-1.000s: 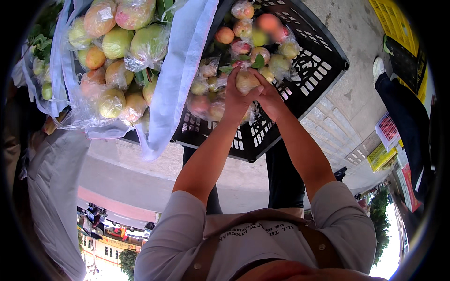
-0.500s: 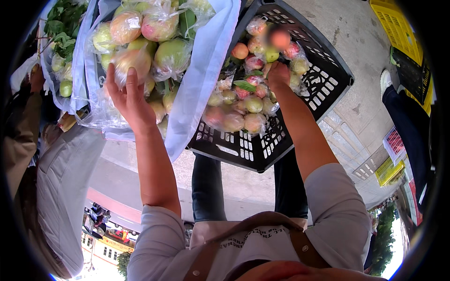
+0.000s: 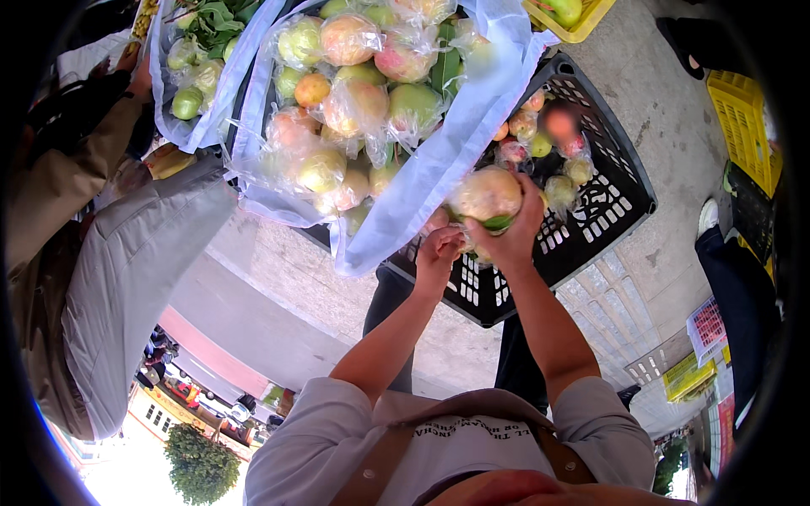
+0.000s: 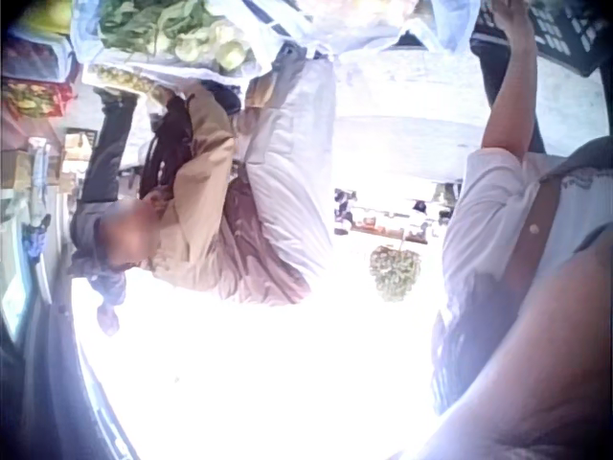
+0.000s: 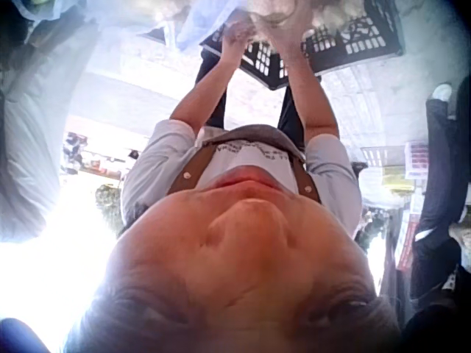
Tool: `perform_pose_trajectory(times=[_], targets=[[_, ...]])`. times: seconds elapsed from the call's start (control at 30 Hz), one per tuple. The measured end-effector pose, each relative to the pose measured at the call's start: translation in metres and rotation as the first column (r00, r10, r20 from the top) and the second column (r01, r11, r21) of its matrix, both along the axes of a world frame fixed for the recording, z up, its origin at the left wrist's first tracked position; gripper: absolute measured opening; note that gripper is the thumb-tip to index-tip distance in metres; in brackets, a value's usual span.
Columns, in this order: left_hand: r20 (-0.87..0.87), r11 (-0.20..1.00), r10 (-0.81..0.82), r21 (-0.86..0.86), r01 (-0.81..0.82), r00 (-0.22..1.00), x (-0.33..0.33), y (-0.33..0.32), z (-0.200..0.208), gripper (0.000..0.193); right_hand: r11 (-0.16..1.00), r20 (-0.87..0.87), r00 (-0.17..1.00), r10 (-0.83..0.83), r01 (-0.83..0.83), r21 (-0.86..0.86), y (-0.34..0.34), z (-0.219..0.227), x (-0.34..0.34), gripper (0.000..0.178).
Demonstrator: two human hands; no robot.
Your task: The person selects apples from a crate and places them into a plastic bag. They then move to a vegetable display, pick red chili peppers, and place them into a bag. Finally, they walk to a green bin and dispose of a plastic bag.
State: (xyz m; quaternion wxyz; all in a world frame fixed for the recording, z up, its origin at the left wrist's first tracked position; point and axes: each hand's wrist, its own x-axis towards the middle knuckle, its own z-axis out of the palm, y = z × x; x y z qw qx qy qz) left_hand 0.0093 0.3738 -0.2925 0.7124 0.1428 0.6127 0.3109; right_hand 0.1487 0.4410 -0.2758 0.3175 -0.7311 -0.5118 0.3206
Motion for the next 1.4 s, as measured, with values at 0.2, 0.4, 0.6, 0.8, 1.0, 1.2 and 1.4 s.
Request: perform_pose_trajectory(times=[0.2, 0.4, 0.6, 0.8, 1.0, 1.2, 1.4], targets=[[-0.021, 0.992, -0.063, 0.108, 0.065, 0.998, 0.003, -0.049, -0.107, 0.054, 0.993, -0.333, 0.936, 0.111, -0.092, 0.071, 0.022, 0.014, -0.090, 0.059], [-0.627, 0.296, -0.765, -0.141, 0.945, 0.146, -0.007, -0.025, -0.115, 0.068, 0.978, 0.211, 0.977, 0.018, 0.027, -0.206, -0.080, -0.107, -0.010, 0.047], [-0.847, -0.023, -0.498, -0.205, 0.979, -0.189, 0.024, -0.057, -0.145, 0.078, 0.755, -0.095, 0.945, -0.312, 0.186, -0.628, -0.108, -0.189, 0.020, 0.047], [-0.640, 0.002, -0.725, -0.372, 0.928, -0.255, 0.028, -0.039, -0.155, 0.082, 0.822, -0.028, 0.999, -0.036, 0.013, -0.570, -0.126, -0.173, 0.042, 0.037], [0.253, 0.919, -0.355, -0.081, 0.385, 0.900, 0.021, -0.012, -0.085, 0.073, 0.724, -0.683, -0.269, -0.679, -0.092, -0.684, -0.117, -0.097, 0.076, 0.046], [0.538, 1.000, -0.005, 0.000, 0.005, 0.843, 0.006, 0.068, 0.036, 0.061, 0.889, -0.833, -0.314, -0.455, -0.108, -0.445, -0.022, 0.001, 0.055, 0.055], [0.623, 0.976, 0.206, -0.075, -0.205, 0.755, -0.035, 0.141, 0.094, 0.056, 0.903, -0.862, -0.269, -0.429, -0.130, -0.409, 0.067, 0.037, -0.001, 0.045]])
